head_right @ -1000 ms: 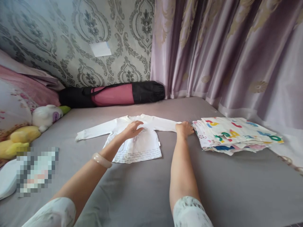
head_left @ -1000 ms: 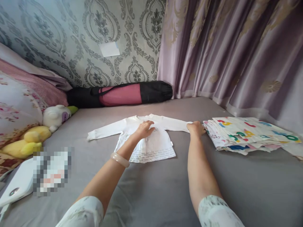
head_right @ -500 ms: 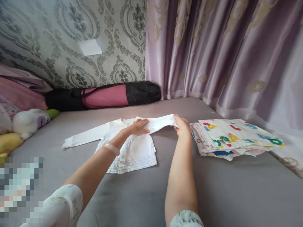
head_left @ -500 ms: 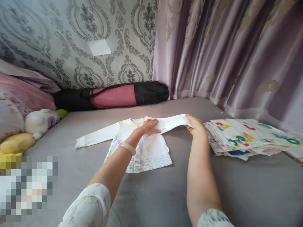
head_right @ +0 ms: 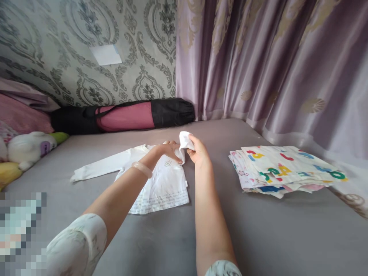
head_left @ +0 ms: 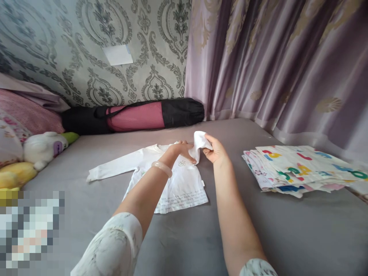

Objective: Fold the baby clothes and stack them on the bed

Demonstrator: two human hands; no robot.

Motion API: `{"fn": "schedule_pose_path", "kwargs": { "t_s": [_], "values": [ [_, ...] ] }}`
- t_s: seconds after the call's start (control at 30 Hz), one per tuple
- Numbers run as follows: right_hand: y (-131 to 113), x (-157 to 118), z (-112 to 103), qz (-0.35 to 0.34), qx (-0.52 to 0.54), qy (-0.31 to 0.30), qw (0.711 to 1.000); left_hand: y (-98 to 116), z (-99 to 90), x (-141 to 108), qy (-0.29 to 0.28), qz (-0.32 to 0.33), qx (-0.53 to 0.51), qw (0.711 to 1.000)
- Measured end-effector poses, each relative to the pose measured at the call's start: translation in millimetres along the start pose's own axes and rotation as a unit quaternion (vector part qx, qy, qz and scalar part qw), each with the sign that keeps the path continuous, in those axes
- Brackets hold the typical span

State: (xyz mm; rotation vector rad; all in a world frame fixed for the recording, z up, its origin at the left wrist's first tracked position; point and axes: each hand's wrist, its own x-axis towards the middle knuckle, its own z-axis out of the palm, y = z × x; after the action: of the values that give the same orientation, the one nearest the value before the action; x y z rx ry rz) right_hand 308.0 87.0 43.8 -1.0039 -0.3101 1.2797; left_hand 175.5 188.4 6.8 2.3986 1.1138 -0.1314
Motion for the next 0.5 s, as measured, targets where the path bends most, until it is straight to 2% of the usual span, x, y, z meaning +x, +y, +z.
{"fn": "schedule_pose_path", "kwargs": {
  "t_s": [0.1, 0.17, 0.27, 0.33, 0.4, 0.47, 0.5],
  "values": [
    [11.2, 0.9, 8.5, -0.005, -0.041, -0.009, 0.999, -5.4, 4.6, -5.2, 0.031, 0.014, -0.027, 0.999],
    [16.8, 3.0, 11.1, -0.007, -0.069, 0.004, 0.998, -13.0, 7.0, -17.9, 0.065, 0.038, -0.068, 0.995],
    [24.1, 6.8, 15.7, -0.015, -0.109, 0.021, 0.994, -29.9, 10.5, -49.3, 0.136, 0.040, -0.215, 0.966],
    [31.4, 7.6, 22.1, -0.022, -0.146, 0.029, 0.989, -43.2, 14.9, -72.7, 0.188, 0.001, -0.353, 0.917],
    [42.6, 5.4, 31.1, -0.041, -0.198, 0.025, 0.979, -56.4, 22.0, -92.1, 0.237, -0.035, -0.477, 0.845],
    [57.1, -0.1, 40.6, -0.063, -0.247, -0.032, 0.967, -67.9, 31.0, -104.4, 0.277, -0.051, -0.560, 0.779],
    [64.6, -3.4, 44.7, -0.064, -0.266, -0.081, 0.959, -72.7, 35.6, -107.8, 0.291, -0.058, -0.582, 0.757]
  ]
}}
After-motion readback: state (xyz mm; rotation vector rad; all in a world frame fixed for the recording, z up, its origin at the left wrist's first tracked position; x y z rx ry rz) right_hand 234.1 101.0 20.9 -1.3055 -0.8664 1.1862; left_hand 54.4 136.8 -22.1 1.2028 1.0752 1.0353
